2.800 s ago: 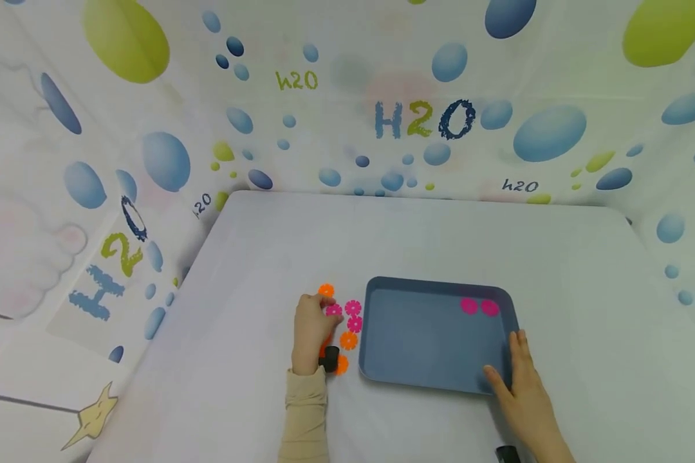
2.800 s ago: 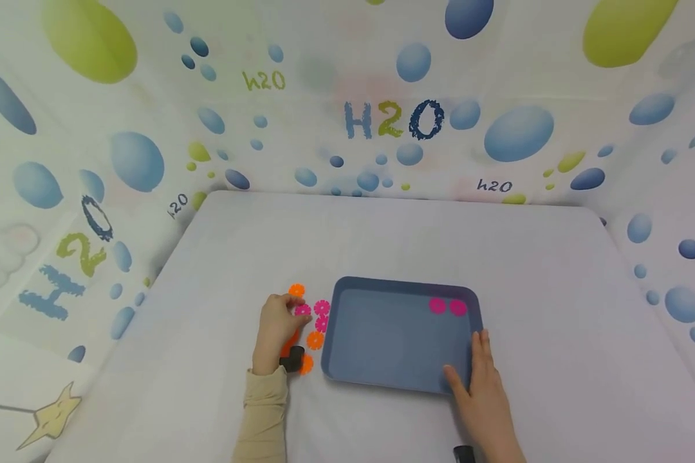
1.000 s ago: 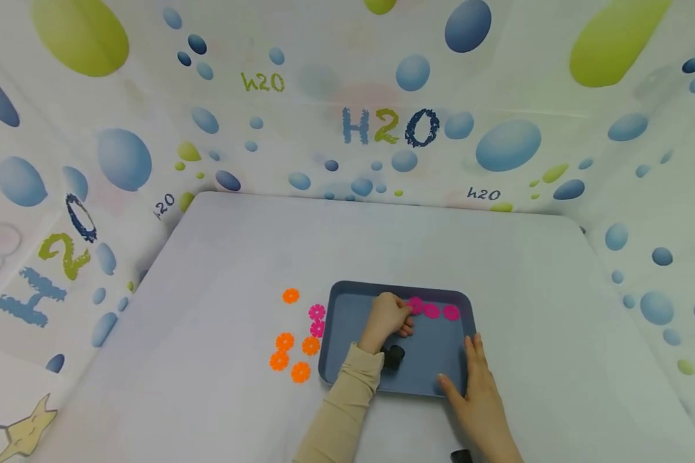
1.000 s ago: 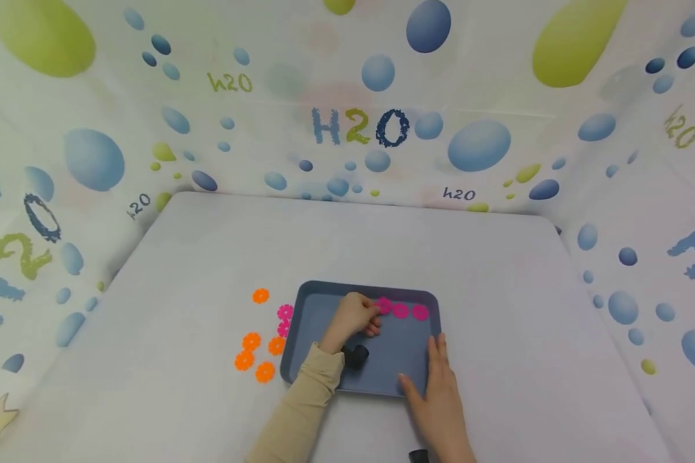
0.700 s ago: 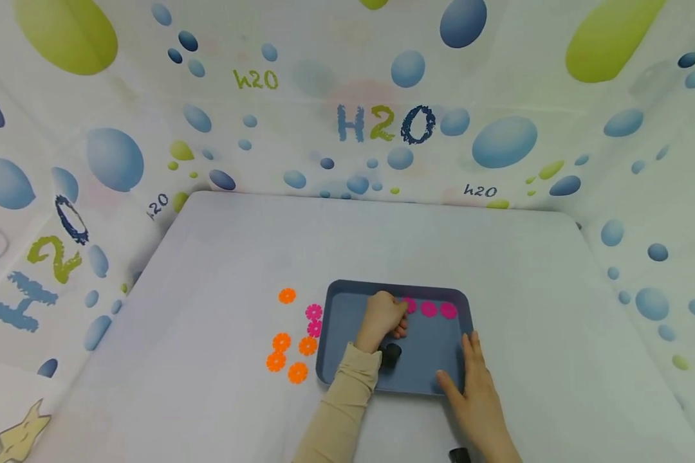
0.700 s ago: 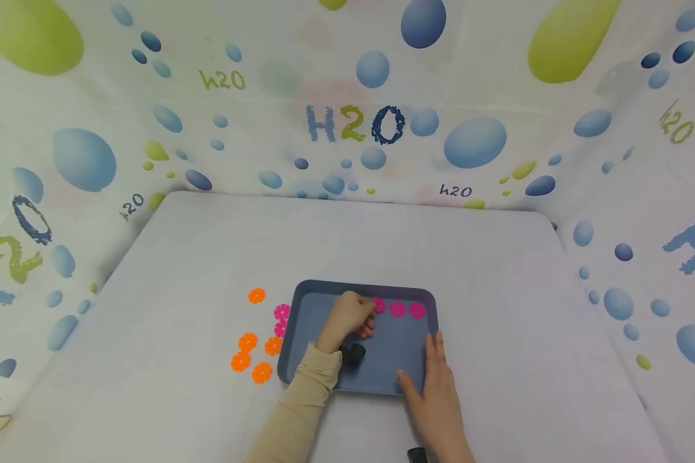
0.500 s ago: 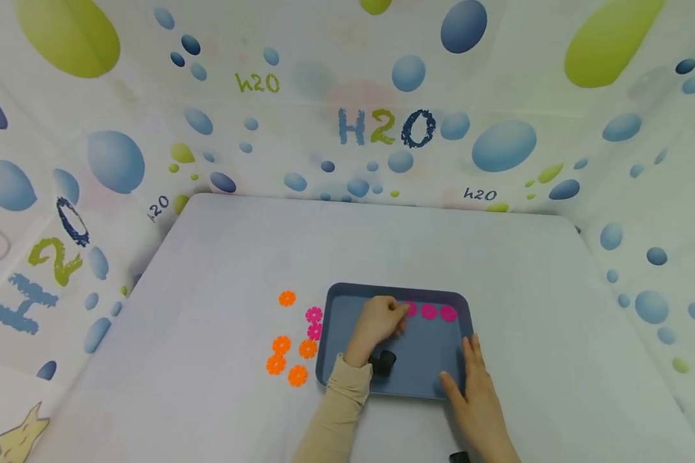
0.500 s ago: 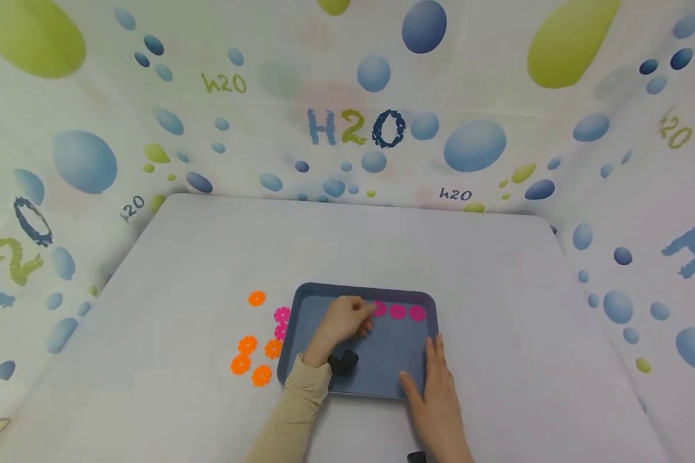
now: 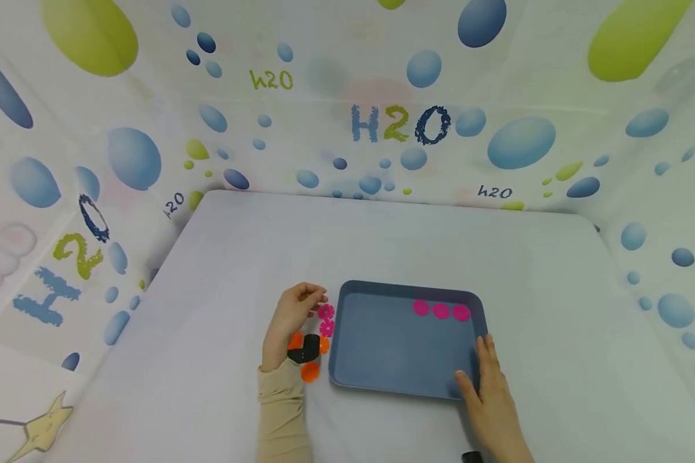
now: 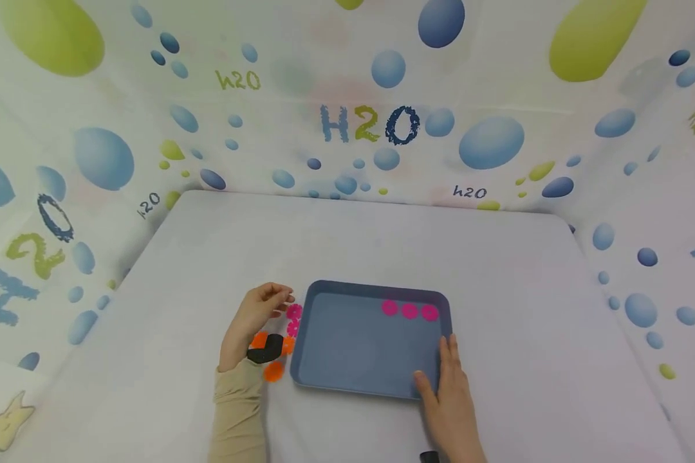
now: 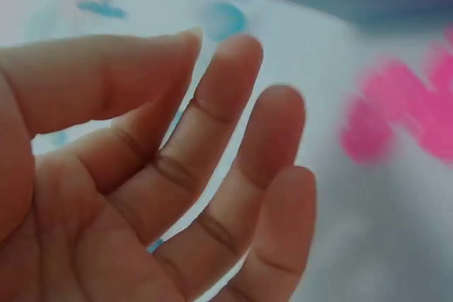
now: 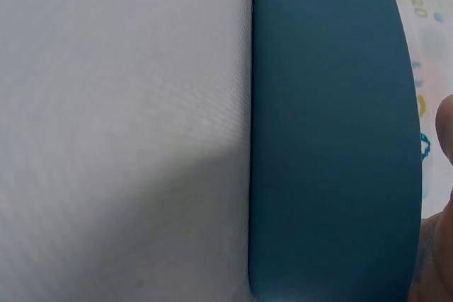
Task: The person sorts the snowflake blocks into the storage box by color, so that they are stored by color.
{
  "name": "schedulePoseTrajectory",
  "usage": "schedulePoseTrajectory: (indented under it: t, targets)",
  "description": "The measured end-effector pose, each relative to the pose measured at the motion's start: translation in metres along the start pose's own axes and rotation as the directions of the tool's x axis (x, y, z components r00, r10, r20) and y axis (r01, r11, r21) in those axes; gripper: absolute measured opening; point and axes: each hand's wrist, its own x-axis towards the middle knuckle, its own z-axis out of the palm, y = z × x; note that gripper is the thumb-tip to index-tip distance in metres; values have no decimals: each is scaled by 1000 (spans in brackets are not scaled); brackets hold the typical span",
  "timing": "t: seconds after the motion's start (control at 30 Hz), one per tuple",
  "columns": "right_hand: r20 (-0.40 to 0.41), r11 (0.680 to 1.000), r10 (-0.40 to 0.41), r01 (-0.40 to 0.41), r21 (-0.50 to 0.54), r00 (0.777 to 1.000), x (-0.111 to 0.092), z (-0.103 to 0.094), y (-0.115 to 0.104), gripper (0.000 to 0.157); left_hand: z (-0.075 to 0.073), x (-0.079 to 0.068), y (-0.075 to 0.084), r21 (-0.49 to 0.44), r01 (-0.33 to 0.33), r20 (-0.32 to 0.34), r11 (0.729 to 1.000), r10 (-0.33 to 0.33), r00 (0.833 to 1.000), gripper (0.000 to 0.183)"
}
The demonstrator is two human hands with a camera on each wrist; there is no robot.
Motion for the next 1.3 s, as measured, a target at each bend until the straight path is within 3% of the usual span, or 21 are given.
schedulePoseTrajectory:
  t: [0.17,0.27,0.4,0.53,0.77,0.93,1.07,1.2,1.3]
  targets:
    - [15,1000,1,-1,-2,1000,2,-4,3,72,4,-4,-25,131,48,46,990,-55,997,35]
    - [12,1000,-2,2,2,1000,3,-5,3,72,9,-3,-28,197,39,51,980,-49,997,47]
    - [6,1000,-6,6,5,1000,3,-5,4,72,12,-1,-26,246,35,21,969,-41,999,50]
    - [6,1000,-3,3,4,1000,4,-5,4,72,13,0,-24,259,46,-8,965,-46,999,49]
    - [-1,1000,-7,7,9,1000,5,-4,2,72,14,2,-19,339,6,-25,941,3,1000,45]
    - [-4,1000,-20,20,10,1000,6,-3,-1,73,13,1,-15,363,41,-17,931,-37,999,41]
    - [0,1000,-12,12,8,1000,6,-3,-2,73,12,-1,-15,396,56,-6,916,-59,998,25]
    - [10,1000,6,-6,6,1000,7,-3,-1,74,11,-2,-17,394,58,4,917,-65,998,16]
    - [15,1000,12,-12,0,1000,7,-3,0,75,7,-1,-19,340,66,-50,938,-52,997,21]
